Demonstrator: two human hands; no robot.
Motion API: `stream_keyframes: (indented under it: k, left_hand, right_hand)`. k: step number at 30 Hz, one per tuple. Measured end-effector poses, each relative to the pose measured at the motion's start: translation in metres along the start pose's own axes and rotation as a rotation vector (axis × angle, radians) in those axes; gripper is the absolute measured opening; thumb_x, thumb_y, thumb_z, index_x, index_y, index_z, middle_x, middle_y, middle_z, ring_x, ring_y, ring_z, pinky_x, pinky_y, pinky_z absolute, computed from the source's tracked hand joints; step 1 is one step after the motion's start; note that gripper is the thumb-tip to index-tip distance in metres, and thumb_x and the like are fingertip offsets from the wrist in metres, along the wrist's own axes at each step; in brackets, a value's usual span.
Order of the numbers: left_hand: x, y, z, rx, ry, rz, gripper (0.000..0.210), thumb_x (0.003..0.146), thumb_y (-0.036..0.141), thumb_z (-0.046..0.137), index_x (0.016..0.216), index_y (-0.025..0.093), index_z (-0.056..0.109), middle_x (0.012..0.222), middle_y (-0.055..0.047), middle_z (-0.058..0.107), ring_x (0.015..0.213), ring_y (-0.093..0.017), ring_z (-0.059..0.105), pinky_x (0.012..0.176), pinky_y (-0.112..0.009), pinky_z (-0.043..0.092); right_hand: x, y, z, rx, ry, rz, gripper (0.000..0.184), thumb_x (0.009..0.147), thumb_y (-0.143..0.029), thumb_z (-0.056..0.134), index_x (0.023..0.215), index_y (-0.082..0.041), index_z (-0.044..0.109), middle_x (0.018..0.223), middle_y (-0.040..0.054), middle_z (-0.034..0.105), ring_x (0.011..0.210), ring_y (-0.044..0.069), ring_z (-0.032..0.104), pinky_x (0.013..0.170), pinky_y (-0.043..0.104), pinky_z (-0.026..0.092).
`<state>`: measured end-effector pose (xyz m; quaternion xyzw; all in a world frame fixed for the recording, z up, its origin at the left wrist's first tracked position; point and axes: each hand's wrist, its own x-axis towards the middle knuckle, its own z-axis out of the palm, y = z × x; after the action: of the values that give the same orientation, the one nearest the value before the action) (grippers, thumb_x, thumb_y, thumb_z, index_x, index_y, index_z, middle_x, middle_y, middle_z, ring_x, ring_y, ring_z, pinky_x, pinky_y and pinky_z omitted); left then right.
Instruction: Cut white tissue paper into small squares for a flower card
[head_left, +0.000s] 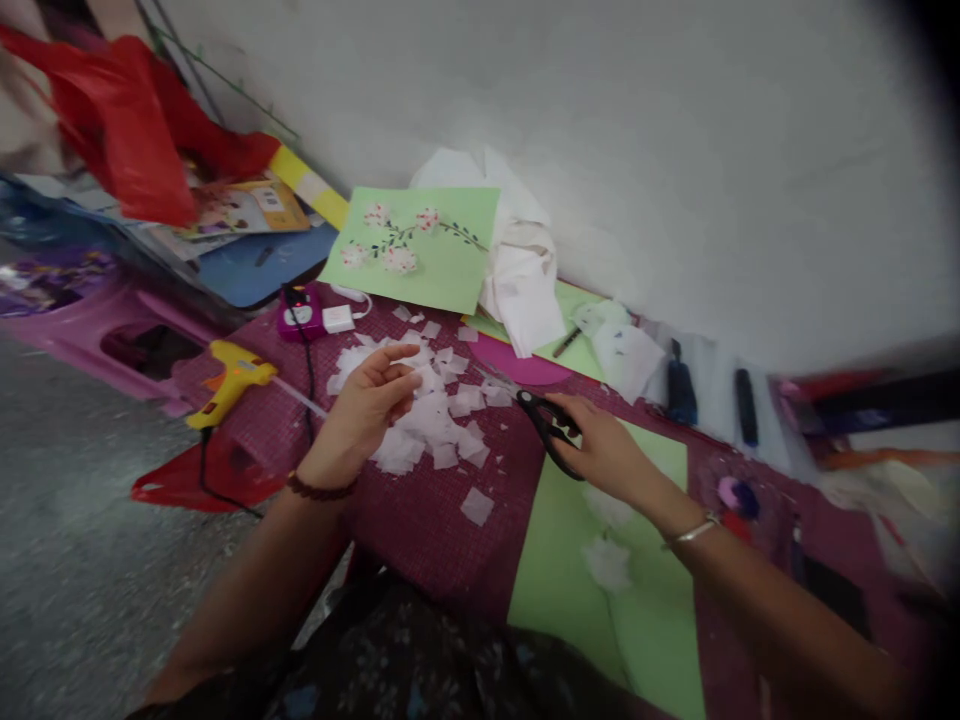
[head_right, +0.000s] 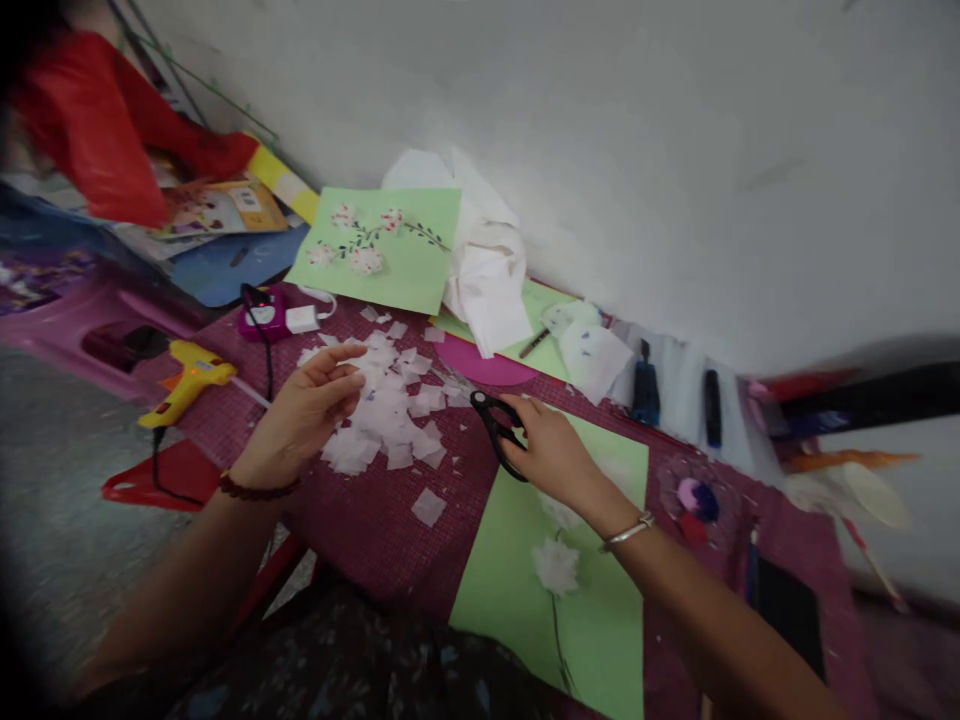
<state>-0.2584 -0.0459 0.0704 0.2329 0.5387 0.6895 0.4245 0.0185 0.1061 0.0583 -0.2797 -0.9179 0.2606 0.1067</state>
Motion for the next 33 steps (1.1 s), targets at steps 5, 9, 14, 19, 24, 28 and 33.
stream_keyframes:
  k: [5, 9, 14, 19, 24, 28, 33]
  left_hand:
    - [0.0, -0.008, 0.019, -0.029, -0.016, -0.057, 0.036, 0.068, 0.021, 0.079, 0.103, 0.02, 0.067, 0.055, 0.008, 0.05, 0.044, -0.006, 0.043, 0.04, -0.019, 0.025]
    - [-0.006, -0.01, 0.029, -0.052, -0.034, -0.112, 0.041, 0.068, 0.024, 0.08, 0.106, 0.018, 0.066, 0.055, 0.008, 0.051, 0.044, -0.005, 0.043, 0.042, -0.019, 0.025]
    - [-0.016, -0.012, 0.037, -0.052, -0.02, -0.059, 0.044, 0.069, 0.026, 0.079, 0.109, 0.018, 0.063, 0.053, 0.008, 0.053, 0.044, -0.006, 0.045, 0.042, -0.019, 0.025]
    - [-0.024, -0.017, 0.047, 0.004, -0.012, 0.018, 0.04, 0.073, 0.025, 0.076, 0.109, 0.018, 0.06, 0.053, 0.008, 0.053, 0.044, -0.007, 0.046, 0.043, -0.02, 0.025]
    - [-0.033, -0.017, 0.041, 0.154, 0.032, 0.125, 0.036, 0.08, 0.027, 0.07, 0.114, 0.02, 0.06, 0.067, 0.003, 0.062, 0.056, -0.011, 0.054, 0.05, -0.022, 0.036]
    - [-0.045, -0.016, 0.03, 0.366, 0.154, 0.479, 0.05, 0.079, 0.021, 0.072, 0.125, 0.026, 0.054, 0.115, -0.006, 0.066, 0.095, -0.018, 0.062, 0.079, -0.031, 0.049]
    - [-0.05, -0.021, 0.031, 0.442, 0.041, 0.535, 0.061, 0.075, 0.013, 0.072, 0.131, 0.026, 0.052, 0.107, -0.004, 0.066, 0.098, -0.019, 0.062, 0.091, -0.036, 0.048]
  right_hand:
    - [-0.011, 0.029, 0.01, -0.181, 0.054, 0.089, 0.052, 0.087, -0.022, 0.053, 0.138, -0.009, 0.053, 0.125, 0.0219, 0.065, 0.111, 0.035, 0.064, 0.094, 0.051, 0.05]
    - [-0.002, 0.036, 0.003, -0.296, 0.083, 0.098, 0.048, 0.087, -0.021, 0.056, 0.134, -0.011, 0.057, 0.117, 0.0199, 0.066, 0.106, 0.035, 0.063, 0.093, 0.052, 0.049]
    - [0.012, -0.009, -0.008, -0.113, 0.213, -0.025, 0.028, 0.088, -0.025, 0.059, 0.113, -0.018, 0.066, 0.111, 0.0147, 0.066, 0.108, 0.032, 0.06, 0.095, 0.049, 0.046]
    - [0.03, -0.078, 0.009, 0.399, 0.063, -0.08, 0.019, 0.085, -0.032, 0.062, 0.098, -0.02, 0.063, 0.095, 0.0069, 0.069, 0.08, 0.019, 0.063, 0.074, 0.035, 0.05]
    - [0.051, -0.096, 0.024, 0.473, 0.081, -0.007, 0.011, 0.082, -0.025, 0.057, 0.071, -0.021, 0.053, 0.071, -0.0006, 0.059, 0.065, 0.014, 0.051, 0.061, 0.029, 0.04]
    - [0.06, -0.093, 0.028, 0.616, 0.004, 0.072, 0.014, 0.081, -0.026, 0.058, 0.07, -0.021, 0.052, 0.066, -0.0027, 0.053, 0.059, 0.012, 0.045, 0.056, 0.027, 0.036]
    - [0.063, -0.102, 0.037, 0.69, -0.055, 0.058, 0.012, 0.081, -0.03, 0.059, 0.074, -0.02, 0.054, 0.069, -0.0018, 0.054, 0.062, 0.012, 0.046, 0.057, 0.026, 0.036]
